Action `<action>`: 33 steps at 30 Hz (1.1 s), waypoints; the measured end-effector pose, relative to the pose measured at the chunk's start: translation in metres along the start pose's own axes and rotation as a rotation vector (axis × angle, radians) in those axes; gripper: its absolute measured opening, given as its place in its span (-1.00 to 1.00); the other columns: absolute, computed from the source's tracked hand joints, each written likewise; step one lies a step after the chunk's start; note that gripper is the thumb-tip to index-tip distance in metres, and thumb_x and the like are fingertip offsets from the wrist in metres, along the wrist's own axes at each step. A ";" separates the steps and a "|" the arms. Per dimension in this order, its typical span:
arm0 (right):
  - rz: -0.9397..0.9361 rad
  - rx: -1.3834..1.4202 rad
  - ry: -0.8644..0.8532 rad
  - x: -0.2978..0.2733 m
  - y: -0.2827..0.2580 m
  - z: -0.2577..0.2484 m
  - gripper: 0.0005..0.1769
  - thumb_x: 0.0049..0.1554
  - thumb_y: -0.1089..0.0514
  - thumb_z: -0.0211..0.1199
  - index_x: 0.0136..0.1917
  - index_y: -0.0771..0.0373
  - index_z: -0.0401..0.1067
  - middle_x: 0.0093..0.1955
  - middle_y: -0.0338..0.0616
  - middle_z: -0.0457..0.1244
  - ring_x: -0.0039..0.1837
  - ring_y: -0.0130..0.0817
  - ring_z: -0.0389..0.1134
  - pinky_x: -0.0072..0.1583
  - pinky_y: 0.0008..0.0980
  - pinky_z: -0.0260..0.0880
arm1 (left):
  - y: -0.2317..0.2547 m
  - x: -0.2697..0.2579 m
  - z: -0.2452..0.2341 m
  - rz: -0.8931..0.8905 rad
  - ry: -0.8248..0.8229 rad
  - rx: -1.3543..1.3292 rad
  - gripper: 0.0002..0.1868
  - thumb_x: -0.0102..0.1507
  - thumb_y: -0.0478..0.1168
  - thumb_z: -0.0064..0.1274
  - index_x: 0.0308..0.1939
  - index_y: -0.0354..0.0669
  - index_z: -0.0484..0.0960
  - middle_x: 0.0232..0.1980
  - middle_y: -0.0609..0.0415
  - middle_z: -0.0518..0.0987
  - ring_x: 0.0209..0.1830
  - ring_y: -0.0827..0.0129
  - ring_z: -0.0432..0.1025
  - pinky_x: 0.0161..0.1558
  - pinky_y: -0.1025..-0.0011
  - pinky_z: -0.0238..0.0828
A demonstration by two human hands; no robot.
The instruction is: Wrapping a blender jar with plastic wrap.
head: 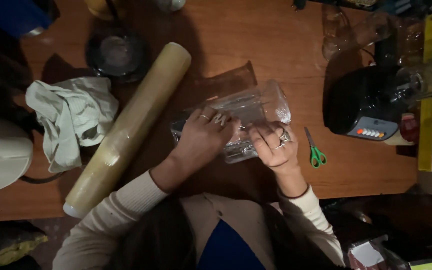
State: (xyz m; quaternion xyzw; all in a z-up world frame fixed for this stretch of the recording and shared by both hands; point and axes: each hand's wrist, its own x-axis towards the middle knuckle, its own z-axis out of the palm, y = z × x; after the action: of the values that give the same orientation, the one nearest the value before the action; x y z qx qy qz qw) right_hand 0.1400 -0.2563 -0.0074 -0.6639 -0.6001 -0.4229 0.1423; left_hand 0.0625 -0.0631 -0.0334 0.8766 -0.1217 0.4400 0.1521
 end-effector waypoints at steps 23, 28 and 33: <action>0.158 -0.110 -0.038 -0.004 0.003 -0.017 -0.85 0.28 0.25 0.29 -0.11 0.24 0.64 -0.17 -0.10 0.29 -0.14 -0.22 0.38 -0.06 -0.23 0.46 | -0.002 -0.007 -0.029 0.252 -0.128 0.055 -0.96 0.24 -0.26 0.14 -0.28 -0.05 0.69 -0.30 0.01 0.56 -0.32 0.19 0.49 -0.19 0.30 0.49; 0.148 -0.099 -0.043 0.000 0.003 -0.020 -0.84 0.30 0.26 0.26 -0.11 0.26 0.62 -0.17 -0.07 0.27 -0.13 -0.18 0.37 -0.05 -0.21 0.46 | -0.003 -0.014 -0.022 0.270 -0.087 0.068 -0.92 0.29 -0.28 0.07 -0.21 -0.09 0.69 -0.32 -0.02 0.53 -0.35 0.17 0.47 -0.21 0.32 0.48; 0.170 -0.048 -0.113 0.006 0.002 -0.025 -0.84 0.31 0.25 0.20 -0.06 0.26 0.59 -0.12 -0.04 0.26 -0.07 -0.11 0.36 0.01 -0.15 0.48 | -0.005 -0.017 -0.020 0.276 -0.095 0.056 -0.88 0.29 -0.29 0.05 -0.16 -0.10 0.68 -0.34 -0.01 0.51 -0.36 0.17 0.47 -0.24 0.31 0.48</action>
State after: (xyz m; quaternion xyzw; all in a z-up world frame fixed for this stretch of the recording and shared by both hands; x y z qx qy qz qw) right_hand 0.1316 -0.2702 0.0129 -0.7384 -0.5385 -0.3854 0.1273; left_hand 0.0397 -0.0500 -0.0363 0.8753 -0.2359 0.4178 0.0596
